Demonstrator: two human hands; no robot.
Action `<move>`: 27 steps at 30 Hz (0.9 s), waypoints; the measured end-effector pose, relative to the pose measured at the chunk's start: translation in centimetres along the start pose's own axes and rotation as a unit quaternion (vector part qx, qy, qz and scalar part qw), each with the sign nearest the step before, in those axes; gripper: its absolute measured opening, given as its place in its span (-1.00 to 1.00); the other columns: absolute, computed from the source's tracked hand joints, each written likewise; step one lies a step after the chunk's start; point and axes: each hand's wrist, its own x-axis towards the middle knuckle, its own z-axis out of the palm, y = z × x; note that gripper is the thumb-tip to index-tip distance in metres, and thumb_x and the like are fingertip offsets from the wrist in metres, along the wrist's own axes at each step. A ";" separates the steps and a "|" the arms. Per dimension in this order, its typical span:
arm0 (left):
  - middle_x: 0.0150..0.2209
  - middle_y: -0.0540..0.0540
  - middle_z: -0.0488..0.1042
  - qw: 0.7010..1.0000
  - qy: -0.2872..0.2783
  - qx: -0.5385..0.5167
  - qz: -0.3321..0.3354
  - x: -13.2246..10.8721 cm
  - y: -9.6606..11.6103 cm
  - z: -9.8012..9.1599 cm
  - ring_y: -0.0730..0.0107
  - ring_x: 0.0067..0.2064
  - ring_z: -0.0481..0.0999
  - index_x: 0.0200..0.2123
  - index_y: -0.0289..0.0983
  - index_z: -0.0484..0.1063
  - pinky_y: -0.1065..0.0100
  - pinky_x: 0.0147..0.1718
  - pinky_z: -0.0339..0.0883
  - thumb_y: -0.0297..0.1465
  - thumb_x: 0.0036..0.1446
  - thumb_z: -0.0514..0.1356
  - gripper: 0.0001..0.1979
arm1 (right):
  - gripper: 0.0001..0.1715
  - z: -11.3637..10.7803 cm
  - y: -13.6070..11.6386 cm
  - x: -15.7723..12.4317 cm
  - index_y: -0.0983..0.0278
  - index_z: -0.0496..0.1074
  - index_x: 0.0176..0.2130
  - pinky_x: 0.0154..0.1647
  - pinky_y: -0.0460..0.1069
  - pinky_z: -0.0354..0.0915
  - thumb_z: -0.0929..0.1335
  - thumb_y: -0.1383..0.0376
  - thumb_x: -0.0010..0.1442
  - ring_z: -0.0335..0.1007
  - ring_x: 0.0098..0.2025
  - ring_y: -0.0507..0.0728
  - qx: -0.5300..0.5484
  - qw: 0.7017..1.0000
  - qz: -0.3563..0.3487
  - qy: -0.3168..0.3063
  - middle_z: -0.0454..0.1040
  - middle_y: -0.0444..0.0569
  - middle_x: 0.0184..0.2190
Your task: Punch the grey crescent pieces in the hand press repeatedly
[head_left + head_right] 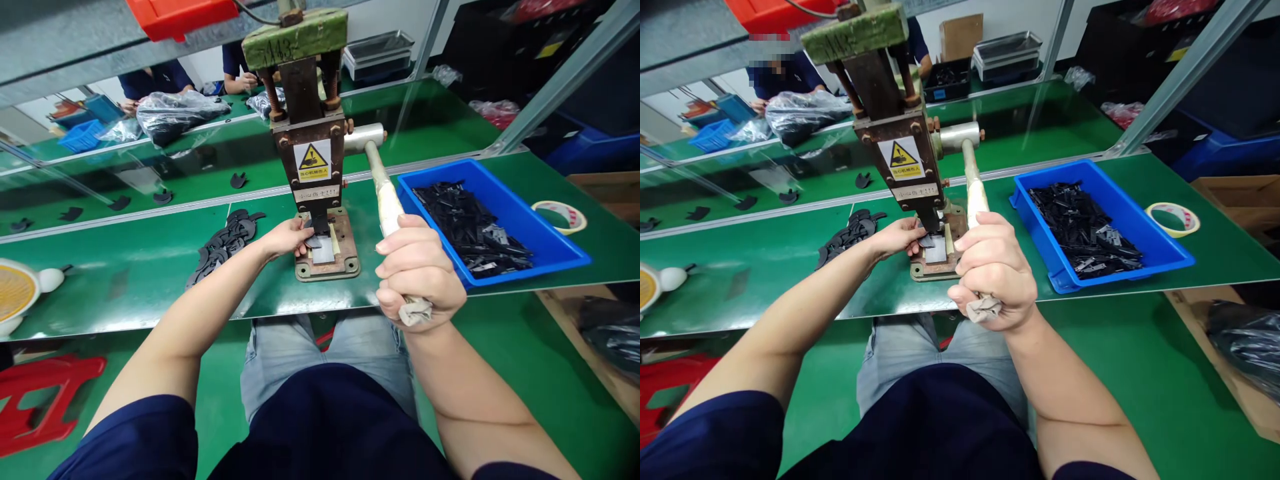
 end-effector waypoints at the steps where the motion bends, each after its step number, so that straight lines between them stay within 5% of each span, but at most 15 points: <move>1: -0.59 0.07 0.44 1.000 0.001 0.015 -0.004 0.0 0.3 0.0 0.53 -0.64 0.45 -0.28 -0.24 0.31 0.52 -0.66 0.22 -0.26 0.37 0.38 -0.69 | -0.76 0.0 0.0 0.0 0.17 0.45 -0.35 0.39 0.28 0.44 0.44 0.14 0.33 0.59 -0.06 0.05 0.002 1.000 0.001 0.003 0.53 -0.22 -0.35; 9: -0.56 0.02 0.50 0.991 0.028 0.104 -0.080 0.2 2.3 0.6 0.44 -0.58 0.54 -0.17 -0.23 0.42 0.51 -0.60 0.29 -0.20 0.33 0.40 -0.72 | -0.72 0.2 0.0 -0.2 0.16 0.43 -0.38 0.40 0.24 0.43 0.44 0.12 0.34 0.59 -0.06 0.03 0.010 1.000 0.006 0.009 0.54 -0.25 -0.34; 17: -0.46 -0.07 0.57 0.998 0.007 0.041 -0.052 -0.8 1.9 0.7 0.35 -0.52 0.60 -0.09 -0.23 0.42 0.43 -0.54 0.41 -0.06 0.33 0.35 -0.63 | -0.80 -0.6 0.1 0.2 0.18 0.47 -0.35 0.39 0.29 0.41 0.47 0.17 0.28 0.60 -0.05 0.07 0.011 1.000 0.001 -0.027 0.55 -0.22 -0.33; 21: -0.10 -0.28 0.68 0.997 -0.054 -0.030 0.051 -1.3 0.8 -4.9 0.28 -0.28 0.69 -0.05 -0.28 0.50 0.33 -0.35 0.54 -0.07 0.29 0.36 -0.60 | -0.83 -0.4 0.2 0.1 0.20 0.49 -0.34 0.36 0.31 0.41 0.47 0.21 0.26 0.59 -0.06 0.09 0.021 1.000 -0.006 -0.014 0.55 -0.20 -0.33; 24: -0.08 -0.24 0.69 0.984 0.105 0.101 0.102 -0.5 -0.6 -11.5 0.27 -0.21 0.65 -0.09 -0.28 0.55 0.31 -0.26 0.51 -0.08 0.25 0.36 -0.61 | -0.82 -0.2 0.3 0.0 0.22 0.49 -0.36 0.33 0.32 0.42 0.48 0.22 0.25 0.60 -0.09 0.12 0.022 1.000 -0.007 0.001 0.54 -0.17 -0.36; 27: -0.09 -0.17 0.71 0.909 0.242 0.331 0.066 0.9 -2.2 -17.0 0.21 -0.12 0.63 -0.11 -0.26 0.61 0.28 -0.09 0.48 -0.19 0.21 0.38 -0.71 | -0.78 -0.1 0.5 0.0 0.21 0.48 -0.39 0.29 0.33 0.44 0.47 0.20 0.26 0.60 -0.13 0.13 0.012 1.000 -0.004 0.017 0.53 -0.17 -0.40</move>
